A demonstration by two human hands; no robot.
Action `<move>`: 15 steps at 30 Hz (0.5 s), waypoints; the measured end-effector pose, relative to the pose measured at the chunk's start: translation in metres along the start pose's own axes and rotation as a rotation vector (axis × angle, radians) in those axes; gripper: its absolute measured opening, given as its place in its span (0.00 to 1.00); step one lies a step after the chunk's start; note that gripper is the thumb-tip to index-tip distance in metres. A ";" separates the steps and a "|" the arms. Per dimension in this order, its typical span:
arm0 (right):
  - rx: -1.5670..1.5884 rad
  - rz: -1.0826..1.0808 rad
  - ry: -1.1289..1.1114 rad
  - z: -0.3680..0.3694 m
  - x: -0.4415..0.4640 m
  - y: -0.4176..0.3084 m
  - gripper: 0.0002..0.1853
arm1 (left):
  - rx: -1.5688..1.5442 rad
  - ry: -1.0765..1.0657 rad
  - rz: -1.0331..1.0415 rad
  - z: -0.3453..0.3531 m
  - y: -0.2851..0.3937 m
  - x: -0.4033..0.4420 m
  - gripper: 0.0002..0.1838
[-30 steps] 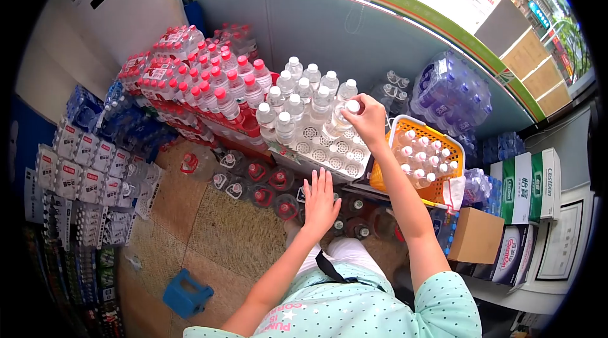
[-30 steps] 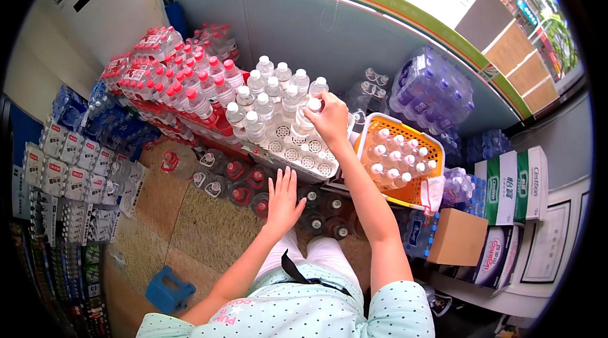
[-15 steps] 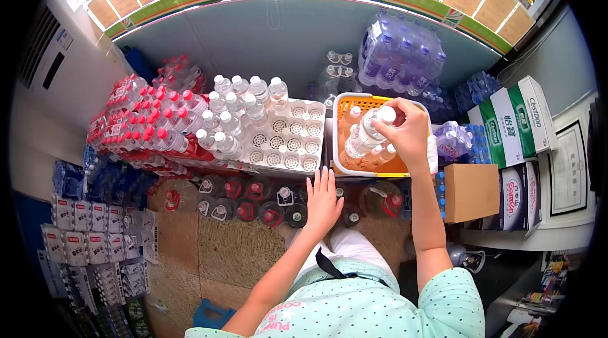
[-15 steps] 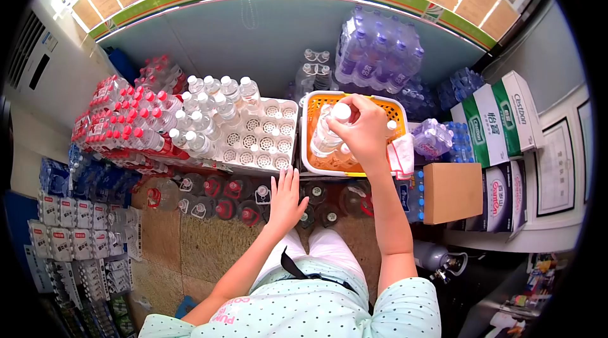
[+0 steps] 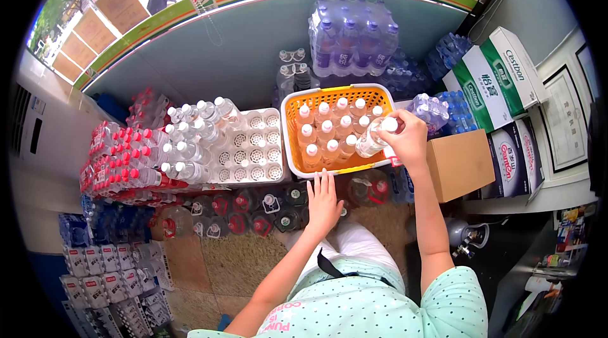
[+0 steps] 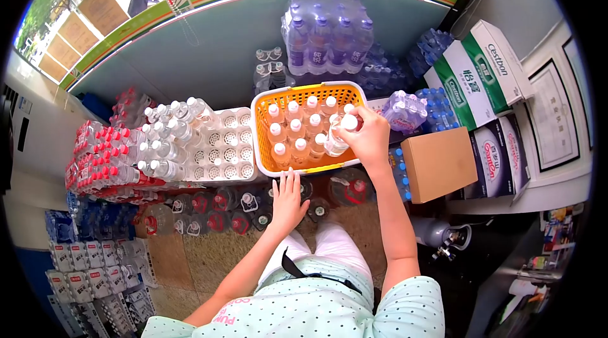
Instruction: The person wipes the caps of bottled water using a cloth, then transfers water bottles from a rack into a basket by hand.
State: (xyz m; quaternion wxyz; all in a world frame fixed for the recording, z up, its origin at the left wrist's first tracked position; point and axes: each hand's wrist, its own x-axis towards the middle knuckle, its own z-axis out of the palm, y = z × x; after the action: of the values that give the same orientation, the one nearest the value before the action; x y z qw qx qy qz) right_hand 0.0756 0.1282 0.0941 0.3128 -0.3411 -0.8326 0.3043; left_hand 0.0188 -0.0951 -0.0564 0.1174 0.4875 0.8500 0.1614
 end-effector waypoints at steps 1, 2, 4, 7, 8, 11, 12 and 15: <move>-0.022 -0.003 -0.002 0.000 0.000 0.008 0.16 | 0.009 -0.008 -0.005 0.004 0.001 0.002 0.50; -0.043 -0.007 -0.004 0.001 -0.001 0.016 0.16 | 0.018 -0.016 -0.011 0.008 0.002 0.004 0.50; -0.046 -0.005 -0.008 0.005 -0.003 0.031 0.15 | 0.034 -0.033 -0.026 0.013 0.003 0.006 0.52; -0.072 0.020 -0.020 0.015 -0.007 0.052 0.15 | 0.059 -0.040 -0.036 0.022 0.003 0.006 0.53; -0.082 0.032 -0.029 0.018 -0.007 0.059 0.15 | 0.068 -0.039 -0.037 0.024 0.002 0.005 0.54; -0.113 0.044 -0.039 0.031 -0.009 0.078 0.13 | 0.085 -0.063 -0.057 0.025 0.005 0.005 0.55; -0.130 0.070 -0.053 0.036 -0.010 0.085 0.13 | 0.096 -0.072 -0.057 0.023 0.007 0.005 0.55; -0.193 0.132 -0.107 0.050 -0.013 0.105 0.12 | 0.125 -0.085 -0.055 0.019 0.009 0.006 0.55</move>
State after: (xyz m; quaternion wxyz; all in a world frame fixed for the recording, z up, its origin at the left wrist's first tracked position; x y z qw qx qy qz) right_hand 0.0861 0.1651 -0.0167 0.2128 -0.4067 -0.8494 0.2606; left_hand 0.0301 -0.0829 -0.0711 0.1269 0.4765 0.8659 0.0839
